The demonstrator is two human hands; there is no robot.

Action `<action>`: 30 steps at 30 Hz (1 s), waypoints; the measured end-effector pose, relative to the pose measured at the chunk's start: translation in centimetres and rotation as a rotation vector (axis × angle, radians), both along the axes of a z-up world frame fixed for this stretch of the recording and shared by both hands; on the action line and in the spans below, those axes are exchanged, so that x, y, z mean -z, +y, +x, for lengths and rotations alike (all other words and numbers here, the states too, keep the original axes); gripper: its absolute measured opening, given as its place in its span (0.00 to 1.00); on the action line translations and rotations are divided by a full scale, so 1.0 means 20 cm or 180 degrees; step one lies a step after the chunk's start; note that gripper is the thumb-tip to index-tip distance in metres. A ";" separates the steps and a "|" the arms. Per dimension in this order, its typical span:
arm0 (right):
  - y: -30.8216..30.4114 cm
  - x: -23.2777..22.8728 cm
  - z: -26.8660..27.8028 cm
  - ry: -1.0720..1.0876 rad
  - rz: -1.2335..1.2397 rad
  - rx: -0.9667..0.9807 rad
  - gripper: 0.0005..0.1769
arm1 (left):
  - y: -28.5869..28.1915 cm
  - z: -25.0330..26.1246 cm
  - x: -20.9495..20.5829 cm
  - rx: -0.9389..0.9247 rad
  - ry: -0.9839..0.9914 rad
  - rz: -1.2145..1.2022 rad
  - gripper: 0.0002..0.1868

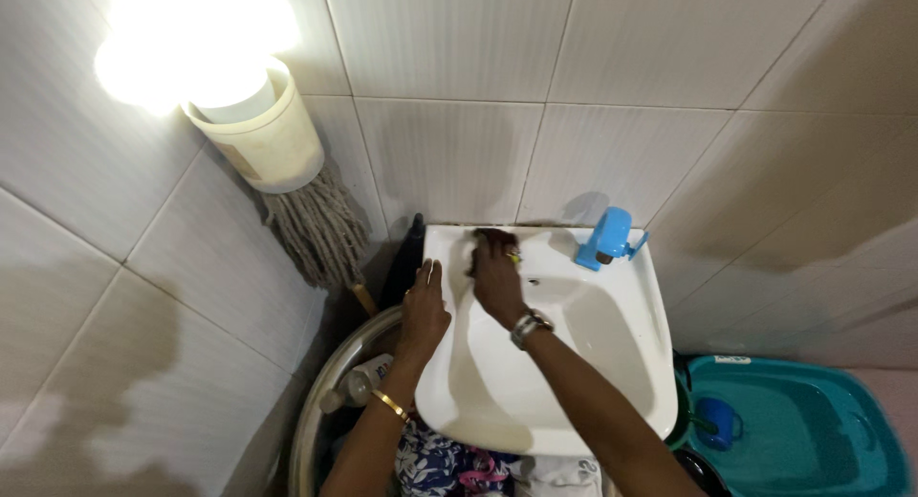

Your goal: The person scrubs a white ceramic sink with a dark sponge, repeatedly wiping the basin, rim, and faucet area. The person occasionally rinses the sponge in a nearby basin and continues scrubbing different sections of the sink throughout the clip.

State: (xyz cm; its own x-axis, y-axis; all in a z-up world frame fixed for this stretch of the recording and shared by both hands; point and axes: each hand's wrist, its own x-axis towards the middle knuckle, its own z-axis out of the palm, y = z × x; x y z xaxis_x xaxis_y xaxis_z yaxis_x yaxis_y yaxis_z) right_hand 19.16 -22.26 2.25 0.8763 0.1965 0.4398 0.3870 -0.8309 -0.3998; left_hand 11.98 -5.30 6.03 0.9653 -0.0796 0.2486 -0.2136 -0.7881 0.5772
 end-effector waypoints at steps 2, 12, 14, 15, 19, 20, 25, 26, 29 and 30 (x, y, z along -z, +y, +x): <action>0.13 -0.06 0.00 -0.0275 0.0048 -0.0322 0.45 | 0.01 0.02 0.02 -0.0082 0.0140 -0.0202 0.43; 0.33 -0.22 -0.36 -0.0184 0.0112 -0.0558 0.31 | 0.25 0.32 0.39 0.0349 0.0207 -0.2012 0.32; 0.35 -0.22 -0.54 -0.0145 0.0285 -0.0626 0.30 | 0.25 0.30 0.38 0.0268 0.0494 -0.2135 0.29; 0.35 -0.22 -0.63 -0.0116 0.0378 -0.0717 0.31 | 0.24 0.28 0.36 0.0210 0.0501 -0.2008 0.28; 0.32 -0.27 -0.95 0.0296 0.0630 -0.1008 0.27 | 0.19 0.21 0.25 0.0070 0.0006 -0.1158 0.24; 0.32 -0.27 -1.04 0.0635 0.0571 -0.0940 0.28 | 0.18 0.18 0.24 0.0044 -0.0026 -0.1144 0.24; 0.23 -0.29 -1.33 0.1119 0.0364 -0.1259 0.26 | 0.14 0.07 0.21 0.0019 -0.0575 -0.0939 0.24; 0.21 -0.30 -1.34 0.1139 0.0378 -0.1300 0.25 | 0.14 0.06 0.21 0.0017 -0.0503 -0.0920 0.23; 0.19 -0.29 -1.28 0.0918 0.0428 -0.1389 0.30 | 0.11 0.04 0.17 -0.0074 -0.0277 -0.1061 0.20; 0.20 -0.28 -1.25 0.0801 0.0446 -0.1413 0.33 | 0.11 0.03 0.15 -0.0165 -0.0186 -0.1234 0.19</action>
